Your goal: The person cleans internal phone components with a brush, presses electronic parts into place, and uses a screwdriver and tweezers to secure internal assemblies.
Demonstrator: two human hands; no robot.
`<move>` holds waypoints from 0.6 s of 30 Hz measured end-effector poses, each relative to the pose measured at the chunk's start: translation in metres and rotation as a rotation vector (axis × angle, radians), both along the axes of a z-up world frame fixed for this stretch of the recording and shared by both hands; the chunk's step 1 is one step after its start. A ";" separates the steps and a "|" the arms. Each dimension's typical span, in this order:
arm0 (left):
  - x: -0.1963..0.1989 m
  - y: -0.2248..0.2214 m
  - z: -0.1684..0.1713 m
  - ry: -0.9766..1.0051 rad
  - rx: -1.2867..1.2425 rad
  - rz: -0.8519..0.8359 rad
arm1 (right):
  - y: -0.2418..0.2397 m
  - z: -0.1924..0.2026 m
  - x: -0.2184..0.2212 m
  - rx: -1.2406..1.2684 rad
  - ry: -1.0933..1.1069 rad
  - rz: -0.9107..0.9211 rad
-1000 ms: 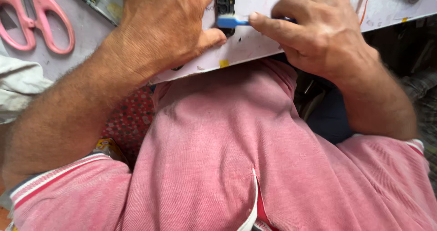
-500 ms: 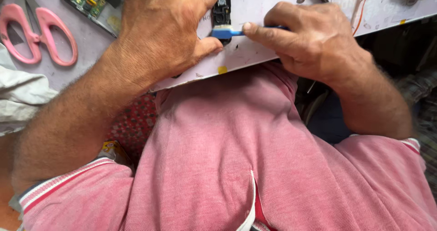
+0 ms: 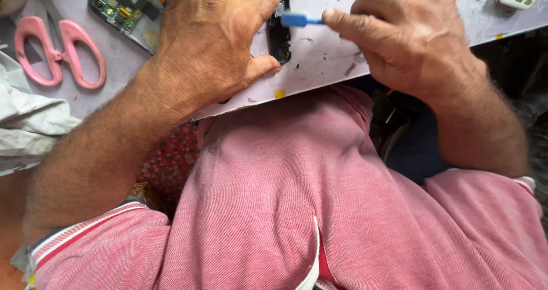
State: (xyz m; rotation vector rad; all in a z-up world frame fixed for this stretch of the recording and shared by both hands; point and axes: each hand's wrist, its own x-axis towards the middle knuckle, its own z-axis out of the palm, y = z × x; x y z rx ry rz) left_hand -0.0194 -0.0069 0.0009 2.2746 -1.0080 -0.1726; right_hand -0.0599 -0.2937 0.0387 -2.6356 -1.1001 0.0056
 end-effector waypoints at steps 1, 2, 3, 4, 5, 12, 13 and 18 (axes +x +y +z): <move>0.000 -0.001 0.000 0.007 0.017 -0.005 | 0.000 0.001 0.001 0.009 -0.008 -0.010; 0.001 -0.001 -0.001 0.013 0.034 -0.011 | 0.001 0.001 0.002 0.008 -0.022 -0.014; 0.000 0.000 -0.001 0.024 0.059 -0.013 | 0.003 0.000 0.002 0.014 -0.031 -0.014; 0.000 0.001 0.000 0.026 0.061 -0.005 | 0.007 -0.004 0.001 0.010 -0.046 -0.009; 0.001 0.000 -0.001 0.025 0.058 0.001 | 0.009 -0.006 0.001 0.001 -0.064 -0.007; 0.001 0.000 -0.003 -0.050 0.079 0.054 | 0.008 0.003 -0.003 -0.023 -0.013 -0.023; 0.002 0.000 -0.003 -0.031 0.077 0.049 | 0.007 0.007 -0.003 -0.017 0.005 -0.030; 0.001 0.003 -0.003 -0.019 0.040 0.053 | 0.013 0.011 0.008 -0.045 -0.066 -0.046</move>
